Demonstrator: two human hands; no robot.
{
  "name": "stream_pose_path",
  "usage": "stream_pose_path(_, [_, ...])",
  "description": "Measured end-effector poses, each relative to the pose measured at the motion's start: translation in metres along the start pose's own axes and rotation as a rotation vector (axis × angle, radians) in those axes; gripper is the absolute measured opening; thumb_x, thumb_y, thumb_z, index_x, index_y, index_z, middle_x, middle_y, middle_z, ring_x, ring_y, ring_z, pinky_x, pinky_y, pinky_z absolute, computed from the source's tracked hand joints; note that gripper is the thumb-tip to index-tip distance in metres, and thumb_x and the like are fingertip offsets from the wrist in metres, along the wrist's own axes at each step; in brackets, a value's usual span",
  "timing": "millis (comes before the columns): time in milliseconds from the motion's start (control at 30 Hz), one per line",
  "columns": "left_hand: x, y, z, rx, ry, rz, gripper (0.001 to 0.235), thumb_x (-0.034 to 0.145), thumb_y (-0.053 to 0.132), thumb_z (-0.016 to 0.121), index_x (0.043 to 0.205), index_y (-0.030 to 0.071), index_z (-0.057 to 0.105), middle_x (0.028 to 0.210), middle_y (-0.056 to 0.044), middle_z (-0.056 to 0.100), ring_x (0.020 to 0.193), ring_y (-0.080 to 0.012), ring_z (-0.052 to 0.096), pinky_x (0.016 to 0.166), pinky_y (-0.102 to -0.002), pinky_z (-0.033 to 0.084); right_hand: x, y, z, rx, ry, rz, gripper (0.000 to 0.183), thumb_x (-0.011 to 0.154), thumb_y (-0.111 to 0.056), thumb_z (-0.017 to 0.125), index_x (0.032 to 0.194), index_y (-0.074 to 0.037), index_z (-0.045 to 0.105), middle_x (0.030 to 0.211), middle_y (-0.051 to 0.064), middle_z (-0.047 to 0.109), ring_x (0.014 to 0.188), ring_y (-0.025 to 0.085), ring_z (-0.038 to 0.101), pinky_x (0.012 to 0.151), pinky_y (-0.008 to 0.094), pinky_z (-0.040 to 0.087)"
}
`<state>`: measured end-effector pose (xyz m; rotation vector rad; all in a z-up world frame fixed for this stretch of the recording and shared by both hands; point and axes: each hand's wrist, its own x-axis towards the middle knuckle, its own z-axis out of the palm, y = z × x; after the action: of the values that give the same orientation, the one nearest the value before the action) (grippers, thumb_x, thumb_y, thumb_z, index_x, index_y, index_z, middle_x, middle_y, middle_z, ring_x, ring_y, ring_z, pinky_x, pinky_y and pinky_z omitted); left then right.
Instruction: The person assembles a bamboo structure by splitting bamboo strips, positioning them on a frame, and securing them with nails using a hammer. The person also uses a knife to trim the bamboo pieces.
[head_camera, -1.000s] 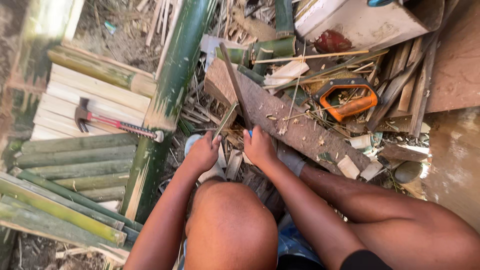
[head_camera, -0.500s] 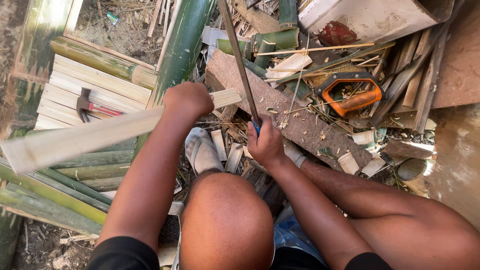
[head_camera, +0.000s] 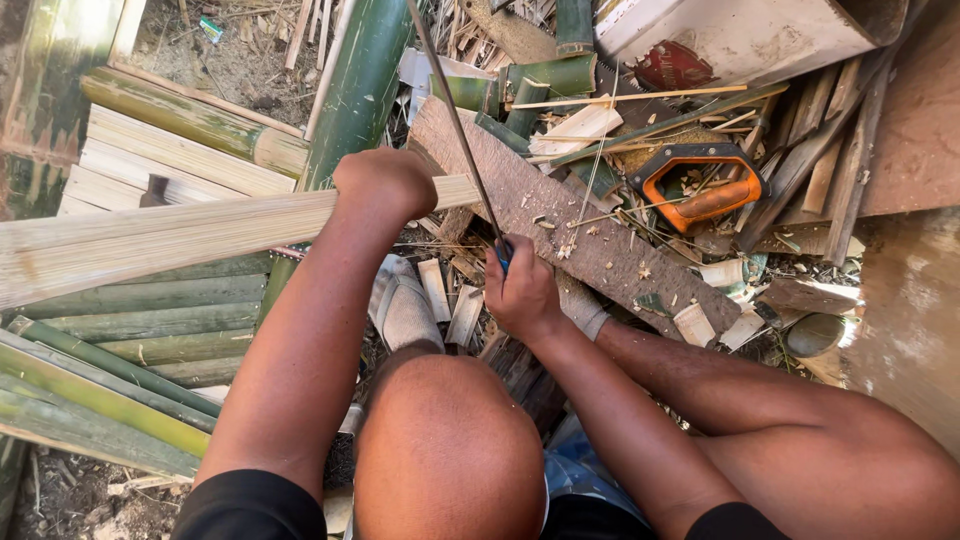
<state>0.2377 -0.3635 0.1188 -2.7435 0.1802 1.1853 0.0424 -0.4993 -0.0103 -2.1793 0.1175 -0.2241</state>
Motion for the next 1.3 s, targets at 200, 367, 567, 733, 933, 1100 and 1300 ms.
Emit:
stream_pose_path(200, [-0.01, 0.003, -0.012, 0.013, -0.067, -0.009, 0.042, 0.087, 0.022, 0.065, 0.128, 0.014, 0.071, 0.134, -0.013, 0.068, 0.122, -0.0307, 0.067, 0.097, -0.043, 0.054, 0.022, 0.0, 0.0, -0.269, -0.387, 0.307, 0.03, 0.104, -0.026, 0.053, 0.103, 0.004, 0.051, 0.069, 0.023, 0.068, 0.06, 0.042, 0.07, 0.054, 0.051, 0.056])
stream_pose_path(367, [-0.002, -0.011, 0.007, -0.055, -0.018, -0.002, 0.037, 0.09, 0.022, 0.06, 0.124, 0.012, 0.073, 0.132, -0.012, 0.068, 0.118, -0.0325, 0.067, 0.095, -0.046, 0.054, 0.002, 0.012, 0.007, -0.243, -0.253, 0.159, 0.029, 0.102, -0.025, 0.057, 0.1, 0.004, 0.052, 0.068, 0.027, 0.067, 0.063, 0.046, 0.07, 0.056, 0.052, 0.056])
stream_pose_path(567, [0.002, -0.048, 0.042, -0.282, -0.04, 0.086, 0.035, 0.099, 0.028, 0.054, 0.111, 0.003, 0.076, 0.112, -0.02, 0.077, 0.104, -0.0363, 0.074, 0.092, -0.049, 0.055, 0.016, 0.035, 0.006, -0.378, -0.325, 0.22, 0.035, 0.101, -0.032, 0.059, 0.102, 0.002, 0.051, 0.076, 0.032, 0.066, 0.074, 0.054, 0.066, 0.061, 0.059, 0.053])
stream_pose_path(733, [0.05, -0.129, 0.091, -0.94, 0.404, -0.093, 0.051, 0.097, 0.013, 0.046, 0.144, -0.006, 0.039, 0.111, -0.039, 0.067, 0.106, -0.0507, 0.068, 0.096, -0.056, 0.05, 0.003, 0.041, 0.018, -0.39, -0.34, 0.256, 0.039, 0.104, -0.036, 0.059, 0.1, 0.003, 0.055, 0.085, 0.034, 0.066, 0.085, 0.057, 0.064, 0.07, 0.062, 0.05])
stream_pose_path(933, [0.128, -0.25, 0.16, -0.989, 1.263, -0.637, 0.087, 0.09, 0.02, 0.066, 0.142, -0.021, 0.009, 0.123, -0.05, 0.037, 0.104, -0.0598, 0.055, 0.09, -0.056, 0.047, 0.016, -0.012, 0.043, -0.217, -0.381, 0.211, 0.039, 0.094, -0.038, 0.07, 0.098, 0.001, 0.064, 0.084, 0.025, 0.071, 0.082, 0.045, 0.072, 0.072, 0.052, 0.056])
stream_pose_path(1100, [0.086, -0.316, 0.266, -1.447, 1.279, -0.874, 0.08, 0.094, 0.023, 0.073, 0.139, -0.017, 0.02, 0.132, -0.038, 0.04, 0.119, -0.0447, 0.057, 0.103, -0.045, 0.048, 0.038, -0.049, 0.118, 0.007, -0.528, 0.132, 0.035, 0.083, -0.028, 0.084, 0.097, -0.001, 0.066, 0.089, 0.014, 0.077, 0.078, 0.034, 0.078, 0.072, 0.042, 0.06])
stream_pose_path(1300, [0.066, -0.314, 0.317, -1.311, 1.275, -0.999, 0.091, 0.094, 0.017, 0.077, 0.153, -0.008, 0.012, 0.141, -0.04, 0.031, 0.13, -0.0532, 0.045, 0.113, -0.047, 0.039, 0.05, -0.093, 0.226, -0.129, -0.483, -0.315, 0.047, 0.073, -0.023, 0.094, 0.1, 0.003, 0.065, 0.09, 0.019, 0.069, 0.081, 0.037, 0.069, 0.071, 0.046, 0.054])
